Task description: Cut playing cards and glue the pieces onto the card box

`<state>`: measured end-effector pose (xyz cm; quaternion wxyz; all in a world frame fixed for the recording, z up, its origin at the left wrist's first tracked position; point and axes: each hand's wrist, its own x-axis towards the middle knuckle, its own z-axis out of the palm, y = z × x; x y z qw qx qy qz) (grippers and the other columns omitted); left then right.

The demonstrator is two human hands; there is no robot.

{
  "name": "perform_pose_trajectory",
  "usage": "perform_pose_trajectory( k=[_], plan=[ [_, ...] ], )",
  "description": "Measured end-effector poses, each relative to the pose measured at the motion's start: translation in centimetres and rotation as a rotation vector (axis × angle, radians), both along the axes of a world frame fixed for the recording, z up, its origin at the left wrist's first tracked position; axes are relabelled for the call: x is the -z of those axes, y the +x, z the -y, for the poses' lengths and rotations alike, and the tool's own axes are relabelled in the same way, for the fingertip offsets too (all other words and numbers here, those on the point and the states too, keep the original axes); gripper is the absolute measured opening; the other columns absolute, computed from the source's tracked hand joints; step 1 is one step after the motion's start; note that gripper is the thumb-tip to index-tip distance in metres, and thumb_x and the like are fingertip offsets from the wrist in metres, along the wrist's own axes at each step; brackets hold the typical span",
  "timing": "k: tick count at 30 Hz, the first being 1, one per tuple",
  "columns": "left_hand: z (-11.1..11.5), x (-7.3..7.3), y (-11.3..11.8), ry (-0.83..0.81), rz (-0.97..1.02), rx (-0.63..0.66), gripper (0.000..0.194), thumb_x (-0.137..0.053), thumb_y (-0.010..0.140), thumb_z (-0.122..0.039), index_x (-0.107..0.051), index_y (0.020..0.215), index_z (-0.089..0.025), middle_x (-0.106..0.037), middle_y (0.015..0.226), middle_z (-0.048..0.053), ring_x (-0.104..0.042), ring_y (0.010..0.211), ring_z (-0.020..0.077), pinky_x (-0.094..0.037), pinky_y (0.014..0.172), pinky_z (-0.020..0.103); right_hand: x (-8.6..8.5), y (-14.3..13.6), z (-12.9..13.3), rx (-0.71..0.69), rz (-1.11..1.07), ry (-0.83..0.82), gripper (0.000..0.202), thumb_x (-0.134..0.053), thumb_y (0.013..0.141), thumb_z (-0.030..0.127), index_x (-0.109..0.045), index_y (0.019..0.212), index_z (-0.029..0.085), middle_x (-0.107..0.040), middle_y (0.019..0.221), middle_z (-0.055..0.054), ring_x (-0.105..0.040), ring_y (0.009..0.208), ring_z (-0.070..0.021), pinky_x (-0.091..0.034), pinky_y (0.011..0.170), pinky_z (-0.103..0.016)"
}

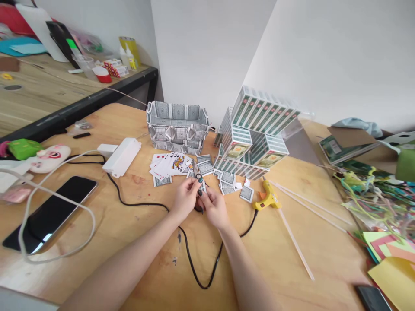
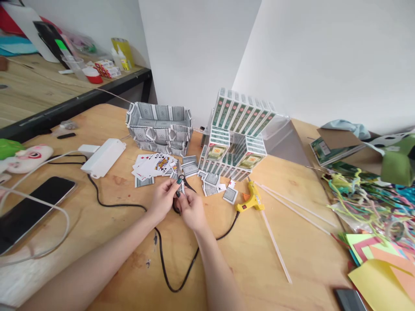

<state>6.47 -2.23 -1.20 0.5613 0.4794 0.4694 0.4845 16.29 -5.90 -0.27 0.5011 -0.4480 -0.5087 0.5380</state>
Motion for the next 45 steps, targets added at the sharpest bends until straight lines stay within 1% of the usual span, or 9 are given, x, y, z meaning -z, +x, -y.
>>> perform_pose_trajectory(
  k=[4,10,14,18,23,30,33,39,45],
  plan=[
    [0.2,-0.3,-0.1,0.062,-0.058,0.029,0.026,-0.05,0.081,-0.041,-0.052,0.072,-0.017,-0.054,0.059,-0.002,-0.051,0.052,0.0103,-0.04,0.05,0.021,-0.3,0.7,-0.1,0.004,-0.021,-0.04,0.031,-0.047,0.085,0.044,-0.047,0.068,0.018,-0.049,0.049,0.004,-0.044,0.043,-0.0086,-0.037,0.045,-0.022],
    [0.1,0.1,-1.1,0.267,-0.311,0.029,0.022,-0.048,0.084,-0.036,-0.057,0.076,-0.017,-0.061,0.068,0.0,-0.056,0.062,0.0122,-0.044,0.06,0.023,0.5,1.1,-0.3,0.173,0.019,-0.043,0.025,-0.054,0.081,0.042,-0.053,0.078,0.017,-0.058,0.061,0.001,-0.052,0.048,-0.0092,-0.045,0.047,-0.022],
    [-0.3,0.1,-1.8,0.49,-0.432,0.04,0.015,-0.049,0.083,-0.026,-0.061,0.081,-0.018,-0.064,0.086,0.004,-0.059,0.08,0.0143,-0.046,0.071,0.025,1.1,1.1,-0.4,0.239,0.031,-0.015,0.025,-0.049,0.083,0.043,-0.049,0.087,0.019,-0.06,0.066,0.001,-0.055,0.048,-0.0101,-0.048,0.047,-0.023],
    [-0.6,-0.2,-2.1,0.599,-0.468,0.115,0.01,-0.052,0.081,-0.022,-0.06,0.077,-0.018,-0.064,0.084,0.004,-0.058,0.08,0.0142,-0.047,0.073,0.027,1.4,1.2,-0.4,0.246,0.09,0.0,0.023,-0.042,0.086,0.044,-0.045,0.085,0.021,-0.058,0.064,0.002,-0.054,0.043,-0.0097,-0.047,0.043,-0.022],
    [-0.6,-0.2,-2.4,0.631,-0.505,0.137,0.012,-0.053,0.08,-0.022,-0.056,0.07,-0.018,-0.06,0.076,0.003,-0.055,0.069,0.0119,-0.045,0.062,0.023,1.4,1.4,-0.3,0.209,0.218,0.025,0.02,-0.037,0.089,0.04,-0.044,0.086,0.021,-0.059,0.069,0.001,-0.05,0.039,-0.0082,-0.04,0.037,-0.02],
    [-0.5,0.3,-2.5,0.608,-0.538,0.086,0.011,-0.055,0.077,-0.019,-0.052,0.066,-0.018,-0.056,0.069,0.0,-0.052,0.064,0.0107,-0.042,0.057,0.022,1.5,1.5,0.0,0.134,0.352,0.025,0.015,-0.039,0.088,0.032,-0.045,0.095,0.02,-0.047,0.047,0.007,-0.049,0.035,-0.0106,-0.039,0.038,-0.02],
    [-0.6,0.1,-2.5,0.565,-0.527,0.086,0.008,-0.055,0.076,-0.019,-0.055,0.068,-0.018,-0.059,0.072,0.001,-0.055,0.067,0.0112,-0.044,0.06,0.022,1.3,1.6,0.0,0.103,0.332,0.015,0.015,-0.037,0.088,0.031,-0.044,0.097,0.02,-0.052,0.053,0.006,-0.05,0.036,-0.0096,-0.04,0.039,-0.02],
    [-0.8,-0.1,-2.7,0.475,-0.466,0.129,0.009,-0.053,0.078,-0.023,-0.06,0.075,-0.017,-0.064,0.08,0.004,-0.059,0.073,0.0136,-0.047,0.065,0.024,0.5,1.7,0.0,0.079,0.271,-0.007,0.015,-0.034,0.087,0.027,-0.043,0.096,0.019,-0.063,0.079,-0.001,-0.053,0.04,-0.0065,-0.041,0.04,-0.018],
    [-1.1,0.6,-2.8,0.439,-0.416,0.128,0.016,-0.049,0.081,-0.026,-0.062,0.084,-0.018,-0.064,0.087,0.005,-0.059,0.08,0.0153,-0.047,0.07,0.026,0.0,1.6,0.0,0.049,0.17,-0.065,0.016,-0.033,0.082,0.019,-0.043,0.095,0.018,-0.066,0.084,-0.002,-0.051,0.039,-0.0043,-0.038,0.037,-0.015]
  ],
)
